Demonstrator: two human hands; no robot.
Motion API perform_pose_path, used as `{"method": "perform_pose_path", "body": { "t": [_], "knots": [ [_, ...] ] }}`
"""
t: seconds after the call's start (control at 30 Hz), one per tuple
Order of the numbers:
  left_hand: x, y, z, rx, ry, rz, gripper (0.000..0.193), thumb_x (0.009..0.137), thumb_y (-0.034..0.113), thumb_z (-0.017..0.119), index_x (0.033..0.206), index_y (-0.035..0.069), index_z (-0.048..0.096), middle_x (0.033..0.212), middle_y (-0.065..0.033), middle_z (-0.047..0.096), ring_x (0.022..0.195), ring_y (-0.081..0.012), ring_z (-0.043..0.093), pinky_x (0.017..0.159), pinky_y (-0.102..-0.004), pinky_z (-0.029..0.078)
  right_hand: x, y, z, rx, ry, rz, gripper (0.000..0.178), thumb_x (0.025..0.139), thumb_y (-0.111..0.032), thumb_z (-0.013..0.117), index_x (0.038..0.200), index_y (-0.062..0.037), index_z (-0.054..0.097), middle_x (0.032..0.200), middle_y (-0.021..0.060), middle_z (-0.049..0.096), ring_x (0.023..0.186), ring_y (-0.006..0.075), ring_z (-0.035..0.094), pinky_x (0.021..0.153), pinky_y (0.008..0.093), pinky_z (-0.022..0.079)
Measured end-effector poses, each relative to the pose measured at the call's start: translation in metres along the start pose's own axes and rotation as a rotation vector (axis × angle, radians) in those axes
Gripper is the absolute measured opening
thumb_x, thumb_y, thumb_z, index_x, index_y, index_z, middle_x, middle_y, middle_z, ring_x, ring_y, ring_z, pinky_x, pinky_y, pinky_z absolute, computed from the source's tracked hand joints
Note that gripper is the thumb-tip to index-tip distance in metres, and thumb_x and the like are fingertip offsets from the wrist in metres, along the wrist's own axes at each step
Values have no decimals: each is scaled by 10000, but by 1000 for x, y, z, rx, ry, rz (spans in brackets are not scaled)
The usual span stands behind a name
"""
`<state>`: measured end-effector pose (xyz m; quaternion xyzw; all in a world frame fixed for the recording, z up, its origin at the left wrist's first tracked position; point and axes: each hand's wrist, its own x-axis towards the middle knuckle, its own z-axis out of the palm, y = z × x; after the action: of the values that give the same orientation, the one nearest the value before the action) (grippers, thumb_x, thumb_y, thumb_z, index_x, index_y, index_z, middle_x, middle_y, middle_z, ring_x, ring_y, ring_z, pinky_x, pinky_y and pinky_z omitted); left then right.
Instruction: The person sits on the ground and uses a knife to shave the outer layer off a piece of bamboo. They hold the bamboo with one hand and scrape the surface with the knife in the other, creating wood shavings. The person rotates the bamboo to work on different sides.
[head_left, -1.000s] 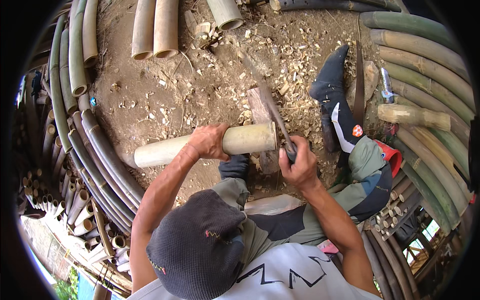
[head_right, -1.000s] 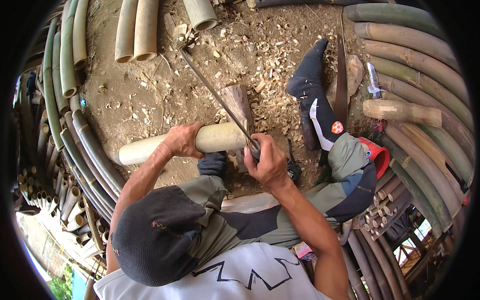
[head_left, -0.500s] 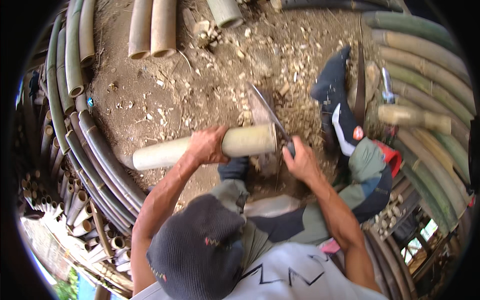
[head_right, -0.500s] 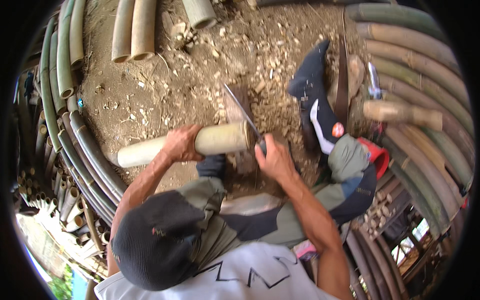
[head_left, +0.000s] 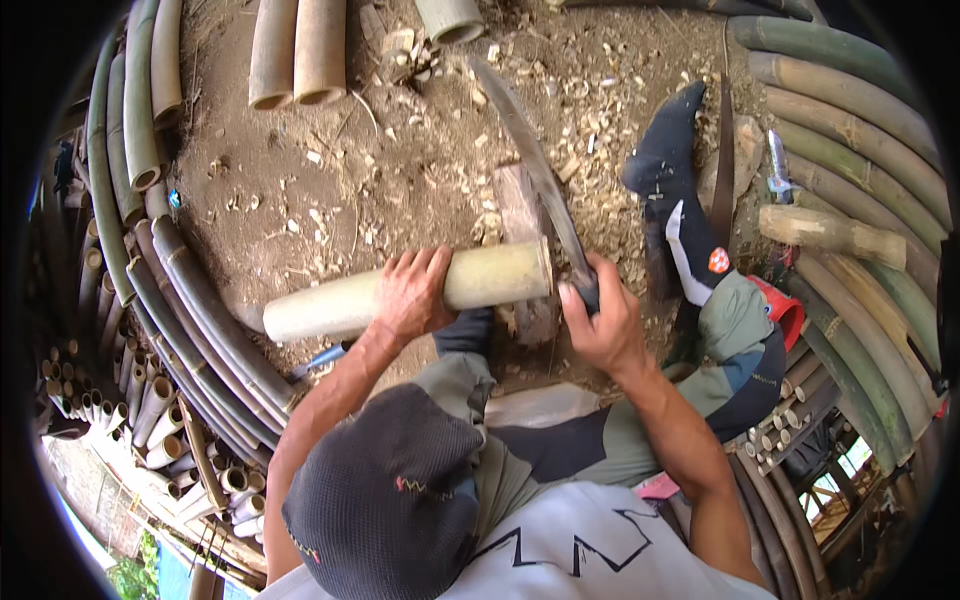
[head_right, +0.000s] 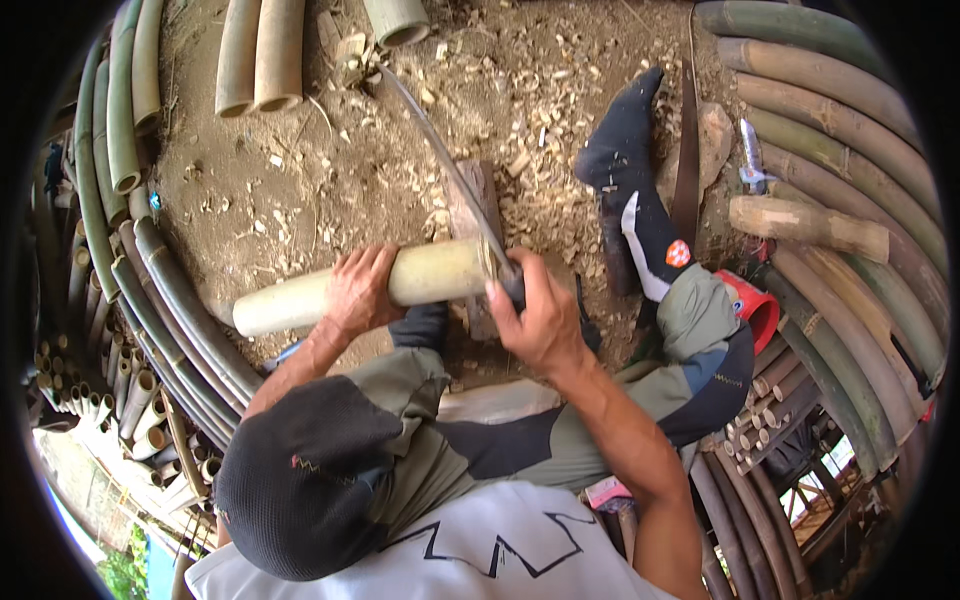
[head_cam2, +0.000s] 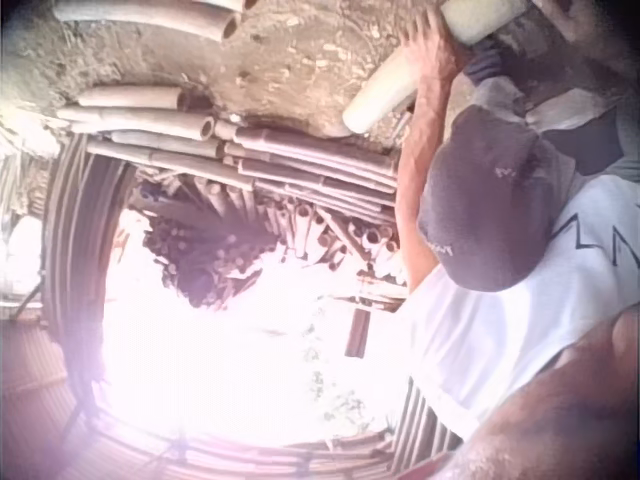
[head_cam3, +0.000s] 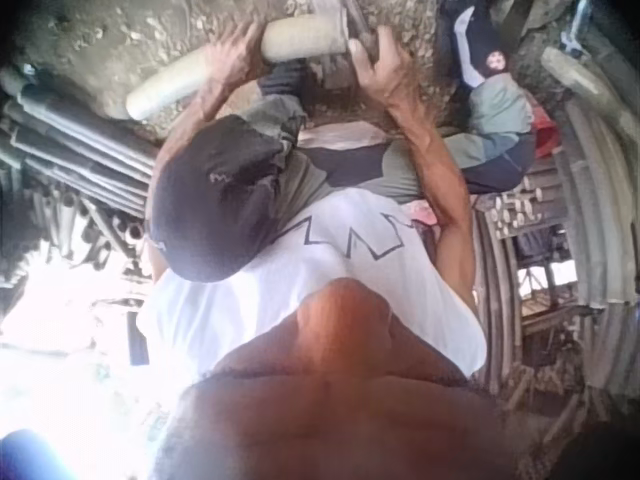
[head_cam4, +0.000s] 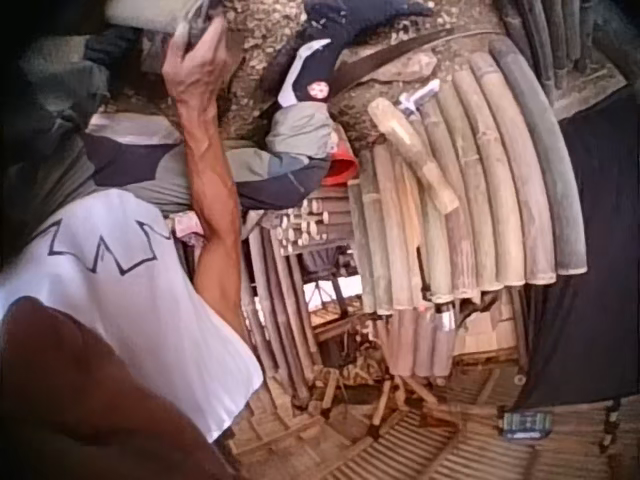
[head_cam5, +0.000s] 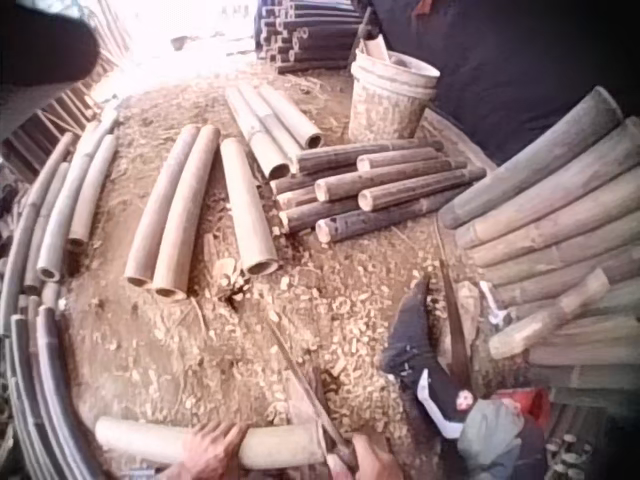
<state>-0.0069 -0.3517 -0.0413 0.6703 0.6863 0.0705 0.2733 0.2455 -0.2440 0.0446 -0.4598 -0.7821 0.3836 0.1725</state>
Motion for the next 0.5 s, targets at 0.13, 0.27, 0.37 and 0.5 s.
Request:
{"method": "perform_pose_path", "body": {
  "t": [0.13, 0.27, 0.37, 0.5],
  "knots": [
    [-3, 3, 6, 63, 46, -2, 754, 610, 284, 827, 1267, 78, 518, 1118, -112, 620, 1033, -300, 611, 911, -448, 491, -15, 40, 15, -169, -78, 7, 302, 940, -235, 644, 1100, 7, 560, 838, 231, 671, 707, 411, 685, 623, 455, 537],
    [-6, 6, 7, 107, 118, 16, 756, 590, 272, 822, 1258, 73, 529, 1103, -107, 619, 1030, -290, 610, 911, -437, 481, -8, 40, 4, -77, -278, 263, 306, 951, -258, 626, 1073, 13, 557, 803, 262, 656, 741, 452, 670, 662, 496, 529],
    [-12, 12, 10, 111, 155, -26, 770, 567, 221, 820, 1270, 81, 540, 1144, -100, 608, 1057, -272, 595, 952, -439, 443, 2, -6, -4, -19, 37, -82, 337, 925, -190, 668, 1123, 60, 558, 851, 226, 648, 692, 375, 669, 648, 431, 537],
    [-12, 12, 11, 119, 155, -27, 797, 576, 219, 826, 1299, 74, 523, 1188, -108, 602, 1099, -285, 586, 985, -442, 430, -13, 38, 10, -73, -97, 17, 333, 929, -196, 665, 1124, 47, 548, 836, 214, 652, 690, 376, 670, 644, 442, 537]
  ]
}}
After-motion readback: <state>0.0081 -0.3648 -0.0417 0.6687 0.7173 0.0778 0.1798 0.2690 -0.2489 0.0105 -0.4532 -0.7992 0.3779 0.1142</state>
